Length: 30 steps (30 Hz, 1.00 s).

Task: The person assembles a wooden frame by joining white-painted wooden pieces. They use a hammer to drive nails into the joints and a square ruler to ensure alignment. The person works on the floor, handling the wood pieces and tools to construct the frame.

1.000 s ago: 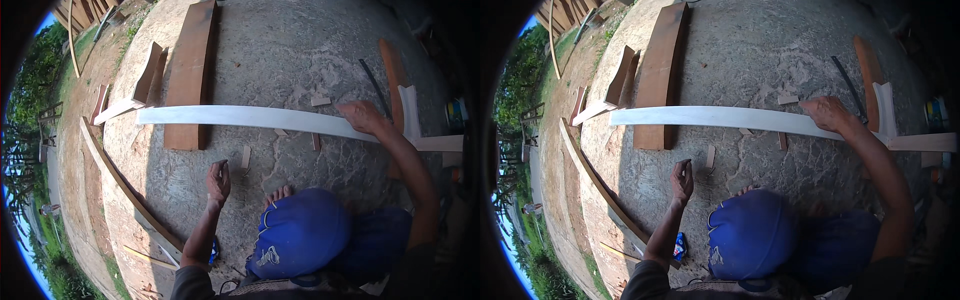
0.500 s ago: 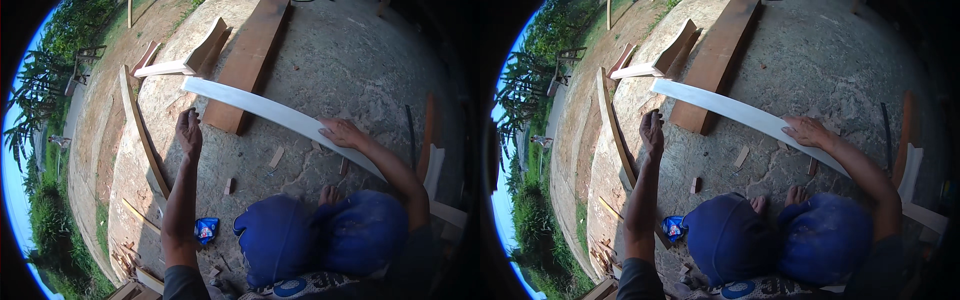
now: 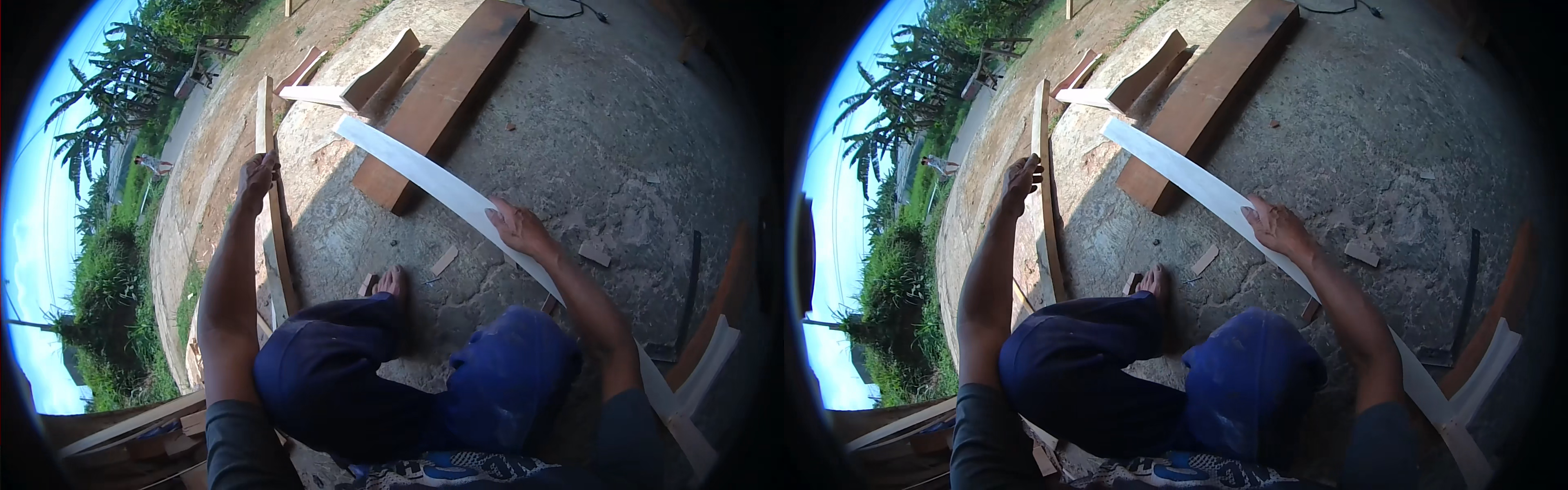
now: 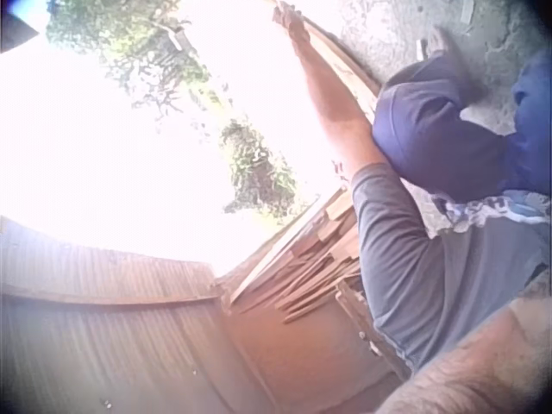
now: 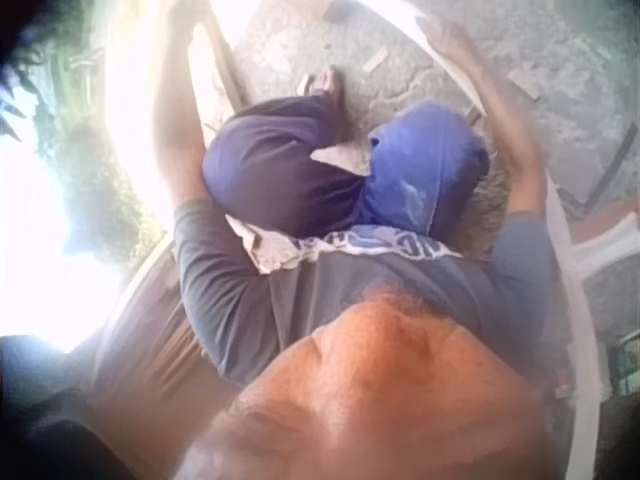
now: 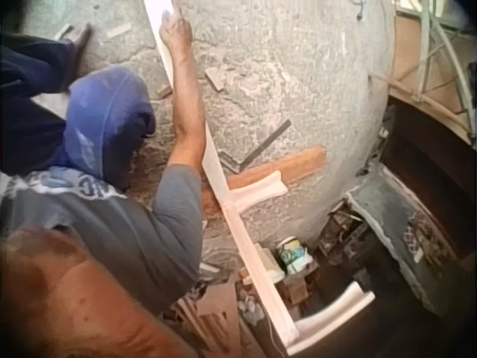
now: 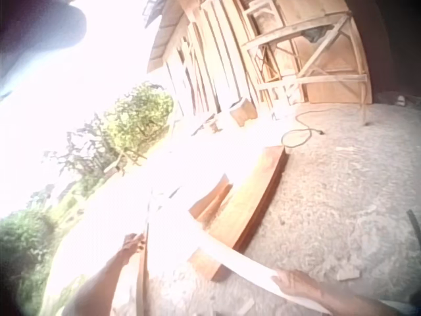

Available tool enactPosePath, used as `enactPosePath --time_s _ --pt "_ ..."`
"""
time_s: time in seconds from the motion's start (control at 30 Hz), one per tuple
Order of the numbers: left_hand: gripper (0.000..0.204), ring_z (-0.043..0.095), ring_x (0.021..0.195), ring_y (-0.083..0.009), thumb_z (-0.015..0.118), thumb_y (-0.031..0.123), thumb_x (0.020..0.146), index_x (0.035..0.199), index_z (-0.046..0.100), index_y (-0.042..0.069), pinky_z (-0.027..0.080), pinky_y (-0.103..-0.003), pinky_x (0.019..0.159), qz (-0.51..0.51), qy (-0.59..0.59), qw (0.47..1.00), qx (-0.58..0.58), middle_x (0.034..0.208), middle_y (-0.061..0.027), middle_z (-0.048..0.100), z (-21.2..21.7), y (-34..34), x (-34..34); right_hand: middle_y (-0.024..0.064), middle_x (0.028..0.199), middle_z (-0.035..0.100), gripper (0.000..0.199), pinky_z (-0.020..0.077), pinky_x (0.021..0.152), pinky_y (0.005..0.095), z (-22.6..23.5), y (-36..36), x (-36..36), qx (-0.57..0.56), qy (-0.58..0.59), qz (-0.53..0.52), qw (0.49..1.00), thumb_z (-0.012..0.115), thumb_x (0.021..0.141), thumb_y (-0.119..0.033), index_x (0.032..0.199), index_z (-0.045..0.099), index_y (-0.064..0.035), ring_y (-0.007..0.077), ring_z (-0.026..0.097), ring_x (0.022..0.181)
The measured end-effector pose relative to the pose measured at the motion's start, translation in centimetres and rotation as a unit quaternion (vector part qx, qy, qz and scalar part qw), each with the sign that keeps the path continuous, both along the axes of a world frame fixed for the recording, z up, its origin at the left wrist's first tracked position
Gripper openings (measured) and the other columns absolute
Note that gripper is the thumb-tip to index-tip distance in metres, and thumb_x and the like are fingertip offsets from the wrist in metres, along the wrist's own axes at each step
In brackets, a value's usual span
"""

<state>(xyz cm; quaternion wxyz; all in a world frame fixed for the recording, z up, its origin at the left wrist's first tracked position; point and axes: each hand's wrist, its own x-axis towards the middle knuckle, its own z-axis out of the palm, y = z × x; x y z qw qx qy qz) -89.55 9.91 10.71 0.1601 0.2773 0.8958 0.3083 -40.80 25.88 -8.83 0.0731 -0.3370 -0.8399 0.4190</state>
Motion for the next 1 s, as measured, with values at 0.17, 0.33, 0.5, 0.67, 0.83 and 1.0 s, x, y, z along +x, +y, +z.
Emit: enactPosePath --time_s 0.17,0.33,0.5,0.67,0.83,1.0 --pt "0.039 0.063 0.076 -0.0160 0.056 0.045 0.102 0.104 0.065 0.007 0.049 -0.034 0.069 0.106 -0.071 0.989 0.071 0.092 -0.0044 0.068 -3.6 2.1 -0.7 0.0309 0.100 0.068 0.041 0.0506 0.084 0.0593 0.7 -0.3 0.0 -0.004 -0.019 -0.004 1.000 0.044 0.104 -0.040 0.131 0.051 -0.0082 0.0525 0.064 0.097" --pt "0.044 0.066 0.089 -0.0201 0.055 0.047 0.102 0.118 0.063 0.007 0.052 -0.038 0.076 0.104 -0.181 0.977 0.049 0.106 -0.0071 0.070 -11.9 5.4 0.2 0.0295 0.102 0.069 0.046 0.0509 0.085 0.0583 1.0 -0.2 -0.1 0.004 -0.026 -0.008 1.000 0.045 0.104 -0.039 0.139 0.047 -0.0090 0.0518 0.064 0.098" --pt "0.055 0.067 0.093 -0.0215 0.054 0.052 0.101 0.119 0.061 0.000 0.053 -0.040 0.081 0.128 -0.222 0.962 0.099 0.106 -0.0118 0.070 -15.4 7.6 -3.8 0.0279 0.115 0.067 0.049 0.0495 0.093 0.0554 1.9 0.5 -0.8 -0.036 -0.068 0.008 0.997 0.044 0.104 -0.038 0.144 0.045 -0.0100 0.0486 0.063 0.107" --pt "0.074 0.068 0.094 -0.0291 0.062 0.057 0.095 0.131 0.050 -0.007 0.055 -0.037 0.073 0.171 -0.312 0.902 0.244 0.118 -0.0211 0.063 -17.6 10.6 -11.2 0.0266 0.121 0.065 0.050 0.0487 0.097 0.0529 3.8 2.1 -2.3 -0.056 -0.138 0.083 0.985 0.043 0.105 -0.037 0.146 0.043 -0.0086 0.0471 0.061 0.113" --pt "0.100 0.058 0.117 -0.0394 0.068 0.058 0.090 0.153 0.024 -0.005 0.052 -0.048 0.088 0.210 -0.397 0.844 0.293 0.143 -0.0269 0.045 -20.6 15.1 -17.5 0.0283 0.125 0.063 0.054 0.0482 0.100 0.0502 4.7 4.4 -6.9 -0.064 -0.182 0.117 0.974 0.044 0.105 -0.038 0.145 0.044 -0.0023 0.0466 0.060 0.116" --pt "0.087 0.059 0.113 -0.0432 0.071 0.055 0.090 0.155 0.030 0.014 0.053 -0.051 0.083 0.239 -0.438 0.799 0.336 0.144 -0.0271 0.042 -22.6 22.0 -22.6 0.0320 0.125 0.061 0.057 0.0474 0.101 0.0490 5.6 6.1 -12.7 -0.070 -0.177 0.023 0.981 0.045 0.105 -0.038 0.143 0.045 0.0039 0.0476 0.059 0.118"
